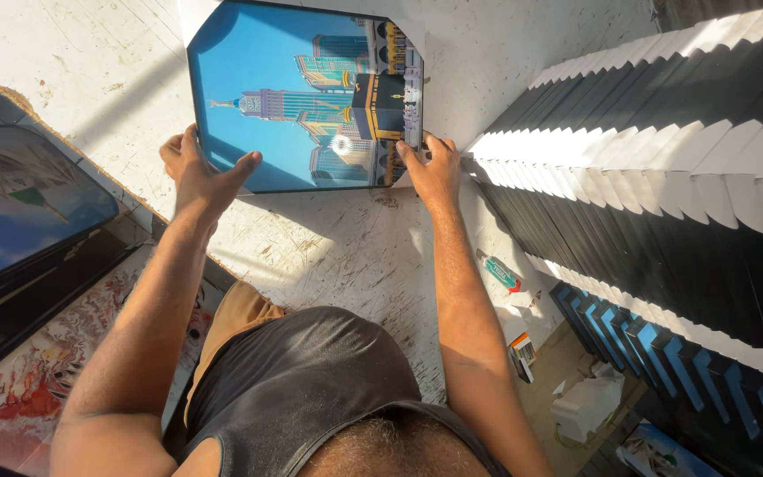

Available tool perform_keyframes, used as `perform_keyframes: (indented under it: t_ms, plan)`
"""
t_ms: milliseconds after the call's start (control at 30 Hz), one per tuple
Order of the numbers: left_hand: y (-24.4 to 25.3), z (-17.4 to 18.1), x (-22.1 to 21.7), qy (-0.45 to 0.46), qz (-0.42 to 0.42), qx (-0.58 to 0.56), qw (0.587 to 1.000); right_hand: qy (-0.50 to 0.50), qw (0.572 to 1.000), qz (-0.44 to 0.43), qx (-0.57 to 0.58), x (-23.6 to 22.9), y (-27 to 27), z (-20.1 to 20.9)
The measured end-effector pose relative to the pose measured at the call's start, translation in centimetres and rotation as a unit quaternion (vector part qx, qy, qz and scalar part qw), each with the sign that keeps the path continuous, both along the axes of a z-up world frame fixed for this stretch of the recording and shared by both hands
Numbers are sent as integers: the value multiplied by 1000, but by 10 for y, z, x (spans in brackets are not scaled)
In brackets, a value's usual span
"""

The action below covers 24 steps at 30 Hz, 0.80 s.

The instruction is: The person assembles picture frames by inserting white foam board inserts into black frames and trimming excess material with a utility knife. They repeatedly handle frames and foam pieces, cut along the frame edges, and stack completed frames on the table.

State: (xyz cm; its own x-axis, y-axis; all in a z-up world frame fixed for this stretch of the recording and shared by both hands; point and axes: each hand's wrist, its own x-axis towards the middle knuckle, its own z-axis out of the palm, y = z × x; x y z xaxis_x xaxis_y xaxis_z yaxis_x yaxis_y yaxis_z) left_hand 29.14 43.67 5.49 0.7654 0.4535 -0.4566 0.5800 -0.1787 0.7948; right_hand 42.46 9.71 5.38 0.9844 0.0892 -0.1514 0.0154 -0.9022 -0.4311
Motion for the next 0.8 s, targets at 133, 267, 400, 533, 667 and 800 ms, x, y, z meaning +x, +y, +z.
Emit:
perform_keyframes:
  t_ms: [133,267,400,533,667,800]
  plan:
    - [15,-13,-23,-58,-112,155,980,-31,994,14,99,-24,-14,-9]
    - [13,-16,-57,-112,-196,273,935,-53,993,43,95,-48,-22,-20]
    - [-2,-16,-65,-127,-116,227,958,-88,986,2,140,-63,-27,-30]
    - [13,-8,-58,-152,-140,286,936,-63,996,28,57,-70,-31,-23]
    - [32,-7,-50,-162,-157,254,941,-8,1000,13,9,-76,-25,-18]
    - [38,-14,-35,-155,-151,268,939,-15,999,38,-21,-70,-23,-18]
